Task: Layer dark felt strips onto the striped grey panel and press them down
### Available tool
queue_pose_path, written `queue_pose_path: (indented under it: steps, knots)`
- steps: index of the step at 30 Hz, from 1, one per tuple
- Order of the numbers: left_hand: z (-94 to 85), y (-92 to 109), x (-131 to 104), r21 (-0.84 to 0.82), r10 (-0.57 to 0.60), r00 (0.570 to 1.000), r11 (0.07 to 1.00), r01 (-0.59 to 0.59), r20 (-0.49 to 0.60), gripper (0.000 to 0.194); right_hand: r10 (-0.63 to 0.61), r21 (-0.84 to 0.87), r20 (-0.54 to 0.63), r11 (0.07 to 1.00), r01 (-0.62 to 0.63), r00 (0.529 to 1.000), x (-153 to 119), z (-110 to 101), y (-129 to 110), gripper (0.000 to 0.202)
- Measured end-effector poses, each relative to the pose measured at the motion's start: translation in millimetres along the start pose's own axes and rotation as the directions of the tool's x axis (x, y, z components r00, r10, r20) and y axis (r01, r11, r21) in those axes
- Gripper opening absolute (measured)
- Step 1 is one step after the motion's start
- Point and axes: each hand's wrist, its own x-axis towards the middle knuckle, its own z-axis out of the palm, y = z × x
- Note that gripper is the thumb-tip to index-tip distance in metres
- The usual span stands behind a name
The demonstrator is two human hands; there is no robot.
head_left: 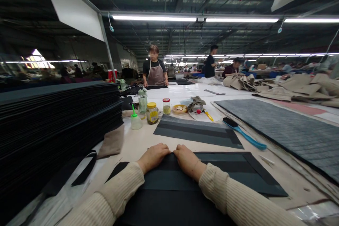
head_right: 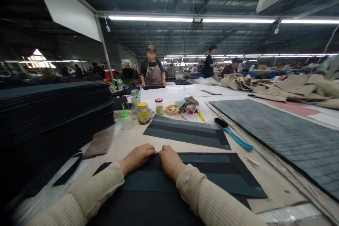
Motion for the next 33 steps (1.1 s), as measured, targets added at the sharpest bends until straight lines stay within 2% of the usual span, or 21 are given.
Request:
queue_pose_path:
  steps: [5, 11, 18, 25, 29, 33]
  knots:
    - [-5.0, -9, -5, 0.005, 0.055, 0.997, 0.998, -0.055, 0.049, 0.026, -0.024, -0.009, -0.003, 1.000, 0.024, 1.000, 1, 2, -11, 0.034]
    - [-12.8, -29, -31, -0.039, -0.021, 1.000, 0.999, 0.022, 0.010, 0.026, -0.025, -0.009, 0.004, 1.000, 0.025, 1.000, 7, -2, -9, 0.033]
    - [-10.4, -30, -32, -0.010, 0.004, 0.999, 1.000, -0.003, 0.038, 0.026, -0.083, -0.002, 0.006, 0.997, 0.083, 0.997, 25, 6, -32, 0.034]
    - [-16.0, -51, -53, -0.029, -0.017, 0.999, 0.999, 0.018, 0.033, 0.031, -0.094, -0.027, 0.025, 0.995, 0.095, 0.995, 28, 2, -35, 0.032]
    - [-17.1, -52, -58, -0.002, -0.020, 0.999, 1.000, 0.020, 0.038, 0.029, -0.112, -0.016, 0.026, 0.994, 0.112, 0.993, 40, 5, -44, 0.031]
    - [-18.3, -51, -56, 0.045, 0.045, 0.996, 0.998, -0.048, 0.073, 0.029, -0.132, 0.004, 0.012, 0.991, 0.132, 0.991, 47, 10, -55, 0.031]
